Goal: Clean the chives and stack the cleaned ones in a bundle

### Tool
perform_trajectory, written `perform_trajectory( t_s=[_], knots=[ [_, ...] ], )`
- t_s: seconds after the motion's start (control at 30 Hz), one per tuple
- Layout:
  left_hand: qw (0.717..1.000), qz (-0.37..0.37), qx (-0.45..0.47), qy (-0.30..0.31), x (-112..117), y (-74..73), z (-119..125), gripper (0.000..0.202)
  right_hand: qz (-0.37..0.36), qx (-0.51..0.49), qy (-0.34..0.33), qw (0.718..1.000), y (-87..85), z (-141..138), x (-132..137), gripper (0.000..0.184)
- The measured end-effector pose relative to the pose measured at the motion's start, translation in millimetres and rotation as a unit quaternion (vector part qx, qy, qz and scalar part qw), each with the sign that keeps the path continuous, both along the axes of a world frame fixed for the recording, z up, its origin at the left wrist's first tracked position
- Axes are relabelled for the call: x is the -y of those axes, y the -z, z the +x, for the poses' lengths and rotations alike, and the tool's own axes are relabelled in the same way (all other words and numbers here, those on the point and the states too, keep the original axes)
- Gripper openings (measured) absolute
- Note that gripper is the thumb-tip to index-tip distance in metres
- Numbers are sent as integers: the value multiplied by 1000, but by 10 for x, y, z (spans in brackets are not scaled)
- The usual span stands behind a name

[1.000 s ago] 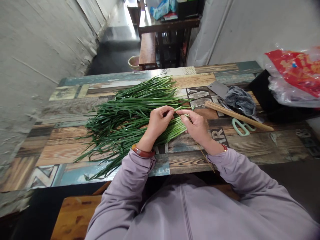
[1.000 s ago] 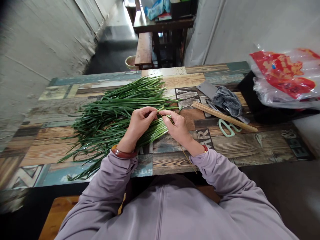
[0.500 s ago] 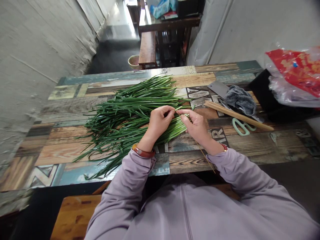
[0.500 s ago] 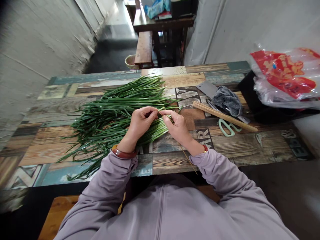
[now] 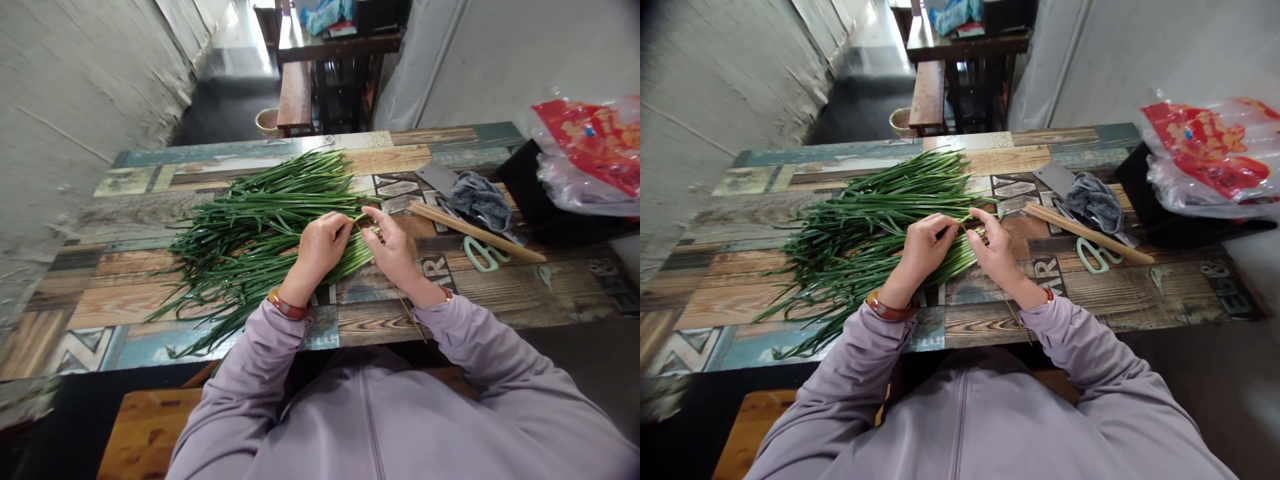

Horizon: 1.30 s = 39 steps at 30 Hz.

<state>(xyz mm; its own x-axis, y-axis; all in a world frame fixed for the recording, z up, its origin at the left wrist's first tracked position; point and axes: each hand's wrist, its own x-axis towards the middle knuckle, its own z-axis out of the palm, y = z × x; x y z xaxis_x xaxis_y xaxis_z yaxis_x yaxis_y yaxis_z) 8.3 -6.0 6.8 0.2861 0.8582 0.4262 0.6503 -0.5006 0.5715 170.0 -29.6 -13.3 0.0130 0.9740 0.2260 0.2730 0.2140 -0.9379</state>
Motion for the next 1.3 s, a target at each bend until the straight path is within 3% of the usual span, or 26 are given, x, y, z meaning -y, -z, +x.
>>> perform_trajectory(
  t_s=[0.1, 0.33, 1.17, 1.3],
  knots=[
    [1000, -13, 26, 2, -11, 12, -19, 17, -3, -9, -13, 1000, -14, 1, 13, 48],
    [998, -19, 55, 11, -21, 14, -37, 16, -6, -18, -16, 1000, -24, 4, 17, 36],
    [996, -37, -11, 76, 33, -57, -27, 19, -27, 17, 4, 999, 1, 7, -8, 21],
    [999, -27, 23, 7, -70, -63, -160, 19, -69, -8, -11, 998, 4, 2, -9, 28]
  ],
)
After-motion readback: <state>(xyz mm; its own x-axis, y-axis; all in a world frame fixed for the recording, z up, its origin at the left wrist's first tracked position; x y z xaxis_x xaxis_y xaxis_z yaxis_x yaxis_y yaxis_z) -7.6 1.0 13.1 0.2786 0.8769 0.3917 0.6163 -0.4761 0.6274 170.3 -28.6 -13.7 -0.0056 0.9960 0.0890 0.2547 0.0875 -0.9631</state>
